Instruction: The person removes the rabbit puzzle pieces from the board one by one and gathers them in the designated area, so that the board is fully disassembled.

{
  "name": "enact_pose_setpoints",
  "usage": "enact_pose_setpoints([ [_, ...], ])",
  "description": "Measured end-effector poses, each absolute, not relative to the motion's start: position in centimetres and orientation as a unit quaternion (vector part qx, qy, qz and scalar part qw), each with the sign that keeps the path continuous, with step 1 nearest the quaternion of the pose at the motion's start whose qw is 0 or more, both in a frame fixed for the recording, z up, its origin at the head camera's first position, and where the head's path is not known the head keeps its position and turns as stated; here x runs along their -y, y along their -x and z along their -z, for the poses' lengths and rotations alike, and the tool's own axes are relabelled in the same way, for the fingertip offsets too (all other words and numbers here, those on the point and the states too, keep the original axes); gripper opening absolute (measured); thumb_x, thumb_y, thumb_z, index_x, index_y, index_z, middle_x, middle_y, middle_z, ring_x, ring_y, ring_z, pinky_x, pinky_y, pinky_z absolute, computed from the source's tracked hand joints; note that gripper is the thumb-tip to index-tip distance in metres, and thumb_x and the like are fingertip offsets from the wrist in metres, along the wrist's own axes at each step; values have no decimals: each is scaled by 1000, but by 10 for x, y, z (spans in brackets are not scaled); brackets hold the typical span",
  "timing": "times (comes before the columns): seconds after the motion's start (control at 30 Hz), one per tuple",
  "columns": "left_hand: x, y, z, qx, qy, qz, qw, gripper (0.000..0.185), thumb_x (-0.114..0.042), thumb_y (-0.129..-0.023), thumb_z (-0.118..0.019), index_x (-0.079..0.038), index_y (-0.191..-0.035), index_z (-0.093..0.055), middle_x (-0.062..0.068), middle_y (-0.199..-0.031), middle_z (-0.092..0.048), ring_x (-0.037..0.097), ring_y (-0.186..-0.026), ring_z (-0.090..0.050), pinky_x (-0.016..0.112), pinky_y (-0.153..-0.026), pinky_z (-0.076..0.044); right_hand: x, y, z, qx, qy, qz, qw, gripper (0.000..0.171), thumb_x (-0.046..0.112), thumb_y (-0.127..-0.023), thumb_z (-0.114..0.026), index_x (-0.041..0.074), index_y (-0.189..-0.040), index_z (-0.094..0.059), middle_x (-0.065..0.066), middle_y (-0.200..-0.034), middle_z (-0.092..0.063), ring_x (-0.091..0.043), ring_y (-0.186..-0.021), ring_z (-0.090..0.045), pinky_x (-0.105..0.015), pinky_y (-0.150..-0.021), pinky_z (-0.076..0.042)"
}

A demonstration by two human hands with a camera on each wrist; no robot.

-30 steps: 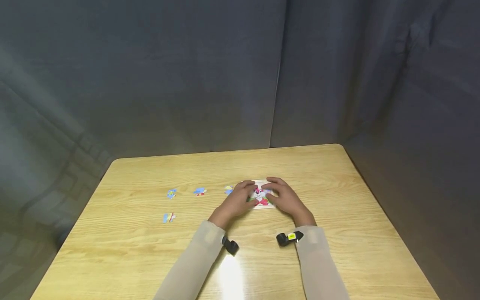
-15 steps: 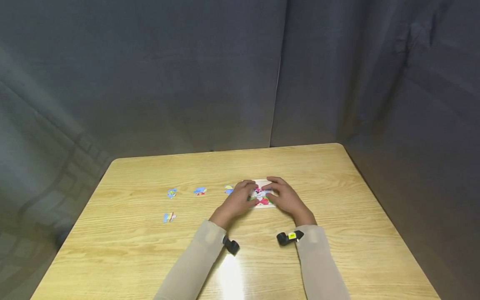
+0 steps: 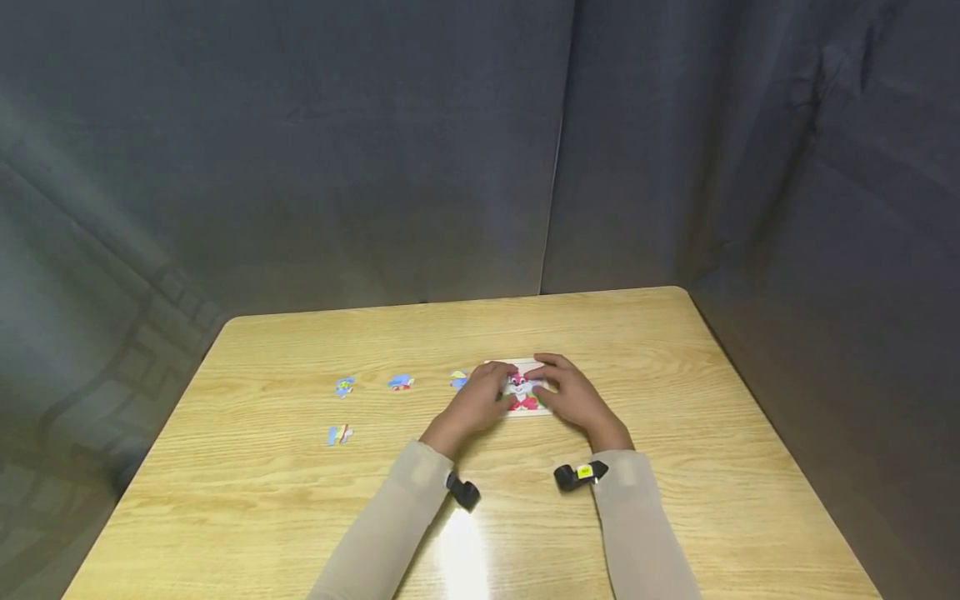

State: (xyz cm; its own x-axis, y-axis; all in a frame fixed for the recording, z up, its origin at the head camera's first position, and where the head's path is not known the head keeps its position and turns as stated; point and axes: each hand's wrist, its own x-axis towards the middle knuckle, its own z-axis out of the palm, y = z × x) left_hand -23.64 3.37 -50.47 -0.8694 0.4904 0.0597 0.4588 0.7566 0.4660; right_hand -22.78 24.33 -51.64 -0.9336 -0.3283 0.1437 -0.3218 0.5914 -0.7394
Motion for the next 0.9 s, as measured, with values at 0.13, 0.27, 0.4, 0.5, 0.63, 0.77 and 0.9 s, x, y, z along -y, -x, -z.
enact_pose_setpoints([
  [0.13, -34, 237, 504, -937, -251, -243, 28, 41, -21, -96, -62, -13, -136, -55, 4, -137, -54, 23, -133, -43, 32, -112, -32, -244, 228, 518, -894, 176, 411, 5, 25, 17, -95, -65, 12, -119, -69, -9, -149, -40, -35, -137, -34, -58, -108, -30],
  [0.27, -34, 238, 506, -938, -244, -246, 28, 38, -19, -96, -62, -14, -134, -57, 3, -135, -55, 22, -132, -44, 32, -111, -34, -244, 228, 520, -896, 173, 409, 7, 24, 16, -95, -65, 13, -118, -69, -7, -148, -40, -34, -137, -35, -57, -108, -30],
  [0.4, -34, 238, 507, -940, -236, -245, 31, 38, -21, -97, -62, -16, -134, -57, 2, -136, -55, 22, -132, -43, 34, -109, -36, -244, 229, 521, -894, 174, 412, 8, 24, 17, -95, -64, 13, -119, -69, -6, -149, -40, -34, -138, -34, -57, -108, -30],
  [0.5, -34, 238, 507, -941, -235, -243, 31, 38, -21, -97, -62, -16, -135, -57, 2, -136, -54, 22, -132, -44, 34, -108, -37, -244, 228, 520, -895, 175, 410, 11, 25, 17, -95, -64, 13, -120, -68, -6, -149, -40, -34, -138, -34, -57, -108, -31],
  [0.63, -34, 239, 507, -941, -238, -240, 28, 38, -21, -97, -61, -16, -134, -57, 2, -135, -55, 21, -131, -45, 34, -108, -37, -243, 228, 520, -896, 175, 409, 7, 26, 16, -95, -64, 12, -120, -68, -7, -148, -40, -34, -137, -34, -58, -107, -31],
  [0.77, -34, 239, 507, -940, -240, -239, 23, 37, -21, -97, -60, -16, -134, -58, 2, -134, -56, 21, -130, -45, 33, -108, -38, -243, 228, 520, -894, 180, 411, -4, 26, 15, -94, -65, 11, -119, -68, -9, -148, -41, -36, -136, -35, -59, -106, -31],
  [0.9, -33, 239, 506, -941, -241, -237, 23, 37, -22, -98, -60, -16, -134, -57, 2, -134, -56, 21, -130, -45, 33, -108, -38, -243, 228, 519, -894, 180, 410, -4, 26, 15, -94, -66, 12, -119, -68, -9, -148, -41, -36, -136, -35, -59, -107, -31],
])
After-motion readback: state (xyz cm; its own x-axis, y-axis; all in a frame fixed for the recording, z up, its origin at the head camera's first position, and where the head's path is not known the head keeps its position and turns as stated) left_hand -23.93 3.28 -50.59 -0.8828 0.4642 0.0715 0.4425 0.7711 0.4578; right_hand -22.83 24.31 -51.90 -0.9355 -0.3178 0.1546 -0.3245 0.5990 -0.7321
